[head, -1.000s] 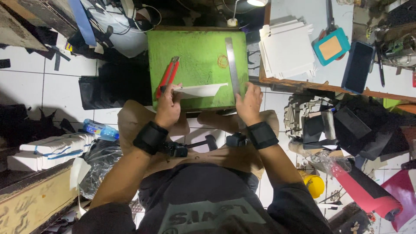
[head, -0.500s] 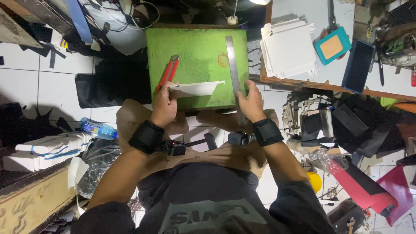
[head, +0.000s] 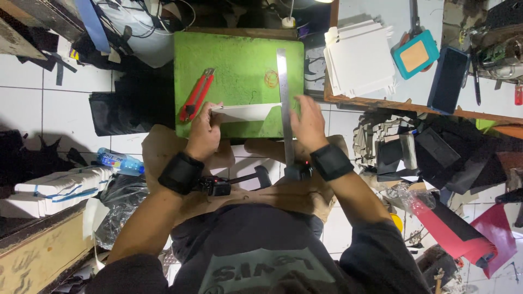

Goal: The person measures and marks a white sheet of paper using a metal ruler and a black pen. They then use a red utility knife to cut the paper along the marked line on a green cutting mat. The person also briefly handles a small blue container.

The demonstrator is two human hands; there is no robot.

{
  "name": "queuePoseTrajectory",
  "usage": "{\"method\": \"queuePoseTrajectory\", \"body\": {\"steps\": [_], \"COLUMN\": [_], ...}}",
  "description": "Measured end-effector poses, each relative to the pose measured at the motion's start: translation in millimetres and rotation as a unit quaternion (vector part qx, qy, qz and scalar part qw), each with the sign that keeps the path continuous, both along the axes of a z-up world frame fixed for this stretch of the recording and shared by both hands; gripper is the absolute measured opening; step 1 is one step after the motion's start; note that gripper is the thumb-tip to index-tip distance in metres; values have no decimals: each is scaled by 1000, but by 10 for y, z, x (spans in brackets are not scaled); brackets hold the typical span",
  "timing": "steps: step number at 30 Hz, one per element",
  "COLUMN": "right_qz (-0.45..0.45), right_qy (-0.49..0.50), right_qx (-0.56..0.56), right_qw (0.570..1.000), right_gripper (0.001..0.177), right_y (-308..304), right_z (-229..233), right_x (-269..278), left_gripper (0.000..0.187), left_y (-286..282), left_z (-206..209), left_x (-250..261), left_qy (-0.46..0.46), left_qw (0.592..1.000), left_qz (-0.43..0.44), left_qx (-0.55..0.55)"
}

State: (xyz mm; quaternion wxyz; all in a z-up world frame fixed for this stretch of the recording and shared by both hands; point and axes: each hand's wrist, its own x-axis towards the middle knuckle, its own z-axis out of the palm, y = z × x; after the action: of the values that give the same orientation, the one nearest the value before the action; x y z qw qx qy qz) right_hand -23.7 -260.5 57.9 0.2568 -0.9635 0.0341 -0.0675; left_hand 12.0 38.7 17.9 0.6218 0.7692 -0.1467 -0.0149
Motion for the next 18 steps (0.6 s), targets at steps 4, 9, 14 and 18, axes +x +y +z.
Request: {"method": "queuePoseTrajectory", "body": {"steps": [4,9,14,18], "right_qz": [71,103,102,90], "right_qy": [-104,-16,11,48], "right_qx": [-56,-59,-100,-127], "right_qw": [990,993,990,987], "right_gripper": [32,21,9,15], "right_y": [77,114,76,127], "right_z": [59,-39,-388,-422], "right_x": [367,818,1107,1196], "left_gripper": [38,20,15,18], "left_y": [70,149,180,188], "left_z": [-7,53,-37,-56], "left_x": [-3,4,38,59], "left_qy": [-38,26,26,46], "left_qw": [999,999,999,997], "left_qz": [-1,15,13,15], "left_qx": [27,-16,-42,-65]}}
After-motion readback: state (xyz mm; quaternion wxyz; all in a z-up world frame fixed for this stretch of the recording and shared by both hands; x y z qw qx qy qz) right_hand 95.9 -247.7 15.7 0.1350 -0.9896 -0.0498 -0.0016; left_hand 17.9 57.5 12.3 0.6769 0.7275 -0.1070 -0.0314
